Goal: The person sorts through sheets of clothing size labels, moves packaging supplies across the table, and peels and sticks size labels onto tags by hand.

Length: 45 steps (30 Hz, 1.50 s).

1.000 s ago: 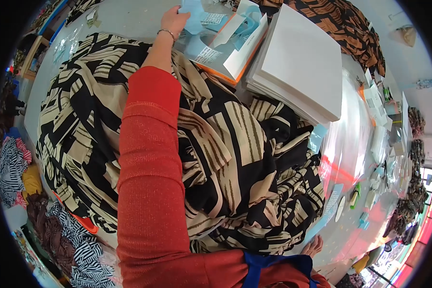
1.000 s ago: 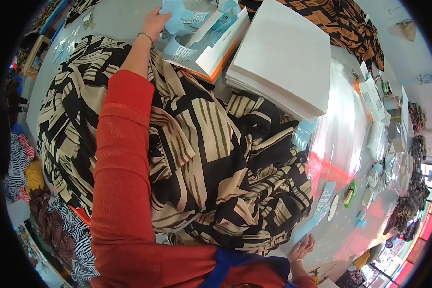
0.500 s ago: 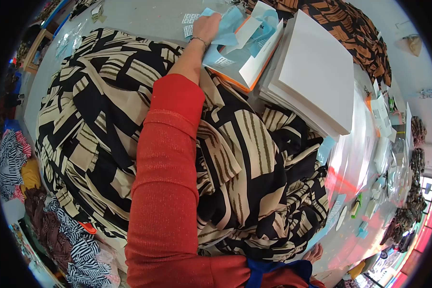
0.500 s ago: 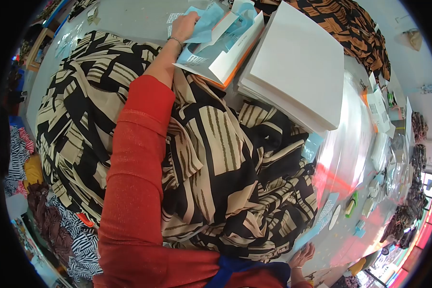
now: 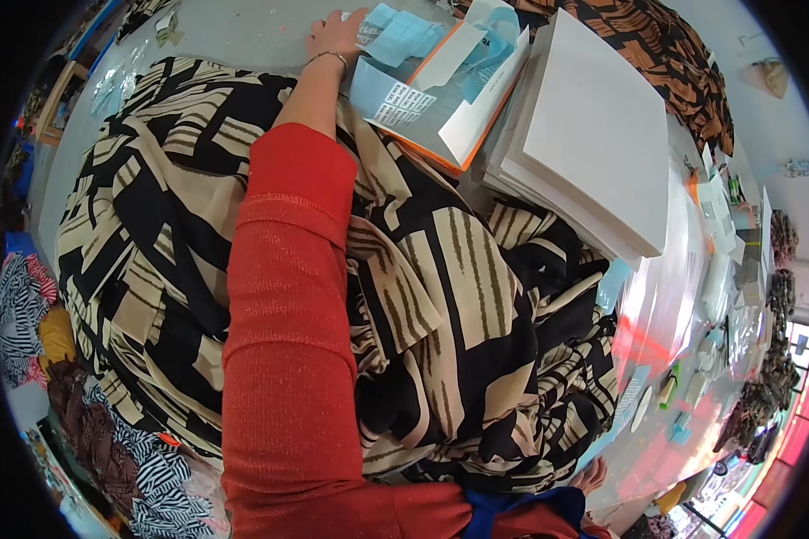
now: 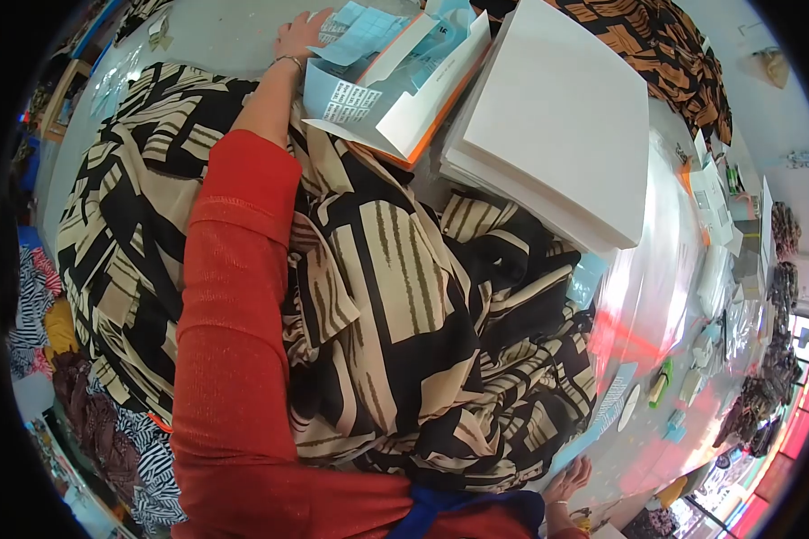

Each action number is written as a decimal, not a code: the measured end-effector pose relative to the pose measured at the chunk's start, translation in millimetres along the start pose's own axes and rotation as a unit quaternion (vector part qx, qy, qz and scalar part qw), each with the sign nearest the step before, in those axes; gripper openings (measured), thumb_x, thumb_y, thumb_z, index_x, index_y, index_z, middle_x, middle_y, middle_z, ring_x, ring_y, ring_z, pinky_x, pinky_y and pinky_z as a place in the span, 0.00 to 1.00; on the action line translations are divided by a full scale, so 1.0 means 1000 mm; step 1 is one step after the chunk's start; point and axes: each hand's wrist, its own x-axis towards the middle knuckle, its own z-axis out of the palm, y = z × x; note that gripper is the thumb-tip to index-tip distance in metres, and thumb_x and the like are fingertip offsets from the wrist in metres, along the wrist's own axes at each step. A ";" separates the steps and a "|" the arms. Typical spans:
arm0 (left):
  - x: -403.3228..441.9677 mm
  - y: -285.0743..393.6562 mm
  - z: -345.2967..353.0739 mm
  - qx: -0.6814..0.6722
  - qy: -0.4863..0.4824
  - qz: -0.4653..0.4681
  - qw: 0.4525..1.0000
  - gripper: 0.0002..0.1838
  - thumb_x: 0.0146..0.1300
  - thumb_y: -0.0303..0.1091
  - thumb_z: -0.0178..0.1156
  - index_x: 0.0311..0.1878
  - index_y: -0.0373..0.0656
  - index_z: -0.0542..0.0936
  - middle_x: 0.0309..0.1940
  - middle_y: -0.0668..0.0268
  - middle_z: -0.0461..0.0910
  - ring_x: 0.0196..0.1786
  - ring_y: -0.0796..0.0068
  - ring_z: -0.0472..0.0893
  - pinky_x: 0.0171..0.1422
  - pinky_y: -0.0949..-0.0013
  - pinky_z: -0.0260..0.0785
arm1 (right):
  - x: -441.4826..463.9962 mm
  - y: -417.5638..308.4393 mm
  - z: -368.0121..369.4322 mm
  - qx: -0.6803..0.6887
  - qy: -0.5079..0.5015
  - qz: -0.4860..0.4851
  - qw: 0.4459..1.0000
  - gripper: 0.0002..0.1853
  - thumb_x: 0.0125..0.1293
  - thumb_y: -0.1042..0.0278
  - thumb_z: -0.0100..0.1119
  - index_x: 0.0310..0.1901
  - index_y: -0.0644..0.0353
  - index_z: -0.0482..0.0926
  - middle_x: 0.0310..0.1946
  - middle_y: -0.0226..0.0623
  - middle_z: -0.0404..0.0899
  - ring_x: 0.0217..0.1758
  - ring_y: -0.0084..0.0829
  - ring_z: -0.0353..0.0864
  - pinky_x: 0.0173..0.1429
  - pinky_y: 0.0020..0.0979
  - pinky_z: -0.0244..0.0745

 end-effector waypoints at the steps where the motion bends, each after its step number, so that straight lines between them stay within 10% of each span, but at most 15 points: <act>1: 0.003 0.005 -0.006 -0.001 -0.051 -0.031 0.998 0.43 0.52 0.41 0.66 0.71 0.57 0.58 0.71 0.58 0.56 0.69 0.54 0.61 0.64 0.46 0.61 | 0.000 -0.001 0.000 0.001 -0.003 0.003 1.000 0.27 0.70 0.54 0.36 0.66 0.59 0.57 0.67 0.50 0.54 0.71 0.53 0.50 0.69 0.53 0.44; 5: -0.007 -0.005 0.009 0.012 -0.007 -0.055 0.998 0.30 0.59 0.48 0.57 0.66 0.65 0.65 0.64 0.60 0.66 0.66 0.50 0.64 0.65 0.48 0.56 | -0.001 0.002 0.002 -0.005 0.000 -0.001 1.000 0.27 0.70 0.54 0.35 0.66 0.59 0.57 0.67 0.50 0.54 0.71 0.53 0.50 0.69 0.53 0.44; 11: 0.000 -0.040 0.037 -0.146 0.091 0.037 0.984 0.27 0.57 0.50 0.58 0.59 0.52 0.69 0.58 0.57 0.72 0.63 0.53 0.69 0.65 0.47 0.52 | 0.001 0.001 0.001 -0.003 0.012 -0.020 1.000 0.27 0.70 0.52 0.34 0.65 0.59 0.57 0.66 0.50 0.55 0.70 0.52 0.50 0.69 0.53 0.44; 15: -0.003 -0.029 0.035 -0.396 0.097 -0.067 0.911 0.26 0.55 0.49 0.60 0.55 0.50 0.70 0.52 0.53 0.76 0.57 0.49 0.74 0.64 0.48 0.57 | 0.002 0.000 0.002 -0.003 0.016 -0.016 1.000 0.27 0.71 0.51 0.32 0.65 0.60 0.58 0.66 0.50 0.55 0.70 0.52 0.50 0.69 0.53 0.44; 22: -0.012 -0.021 0.026 -0.380 0.170 -0.016 0.909 0.36 0.63 0.59 0.50 0.54 0.29 0.74 0.45 0.53 0.80 0.45 0.64 0.79 0.53 0.66 0.68 | 0.000 0.002 0.002 0.013 0.005 -0.009 1.000 0.28 0.72 0.49 0.30 0.65 0.60 0.58 0.66 0.50 0.55 0.70 0.53 0.50 0.69 0.53 0.44; 31: 0.006 -0.035 0.054 -0.378 0.237 0.045 0.894 0.31 0.63 0.53 0.56 0.50 0.27 0.73 0.38 0.56 0.80 0.39 0.70 0.80 0.44 0.68 0.72 | -0.002 0.001 0.004 0.054 -0.002 0.016 0.998 0.30 0.72 0.46 0.28 0.66 0.59 0.56 0.66 0.51 0.53 0.71 0.54 0.48 0.69 0.54 0.42; 36: 0.030 -0.066 0.080 -0.496 0.119 0.029 0.860 0.33 0.53 0.38 0.65 0.64 0.45 0.68 0.52 0.44 0.72 0.56 0.44 0.72 0.59 0.57 0.67 | 0.000 -0.003 -0.001 0.040 -0.012 0.011 0.999 0.30 0.72 0.46 0.27 0.66 0.59 0.55 0.67 0.51 0.52 0.71 0.54 0.47 0.69 0.54 0.41; 45: 0.026 -0.064 0.070 -0.458 0.122 0.030 0.880 0.28 0.57 0.36 0.62 0.62 0.41 0.71 0.51 0.42 0.72 0.52 0.47 0.75 0.56 0.58 0.69 | 0.002 -0.001 -0.003 0.026 -0.011 -0.008 1.000 0.29 0.72 0.48 0.28 0.66 0.58 0.56 0.67 0.51 0.52 0.71 0.54 0.48 0.70 0.54 0.41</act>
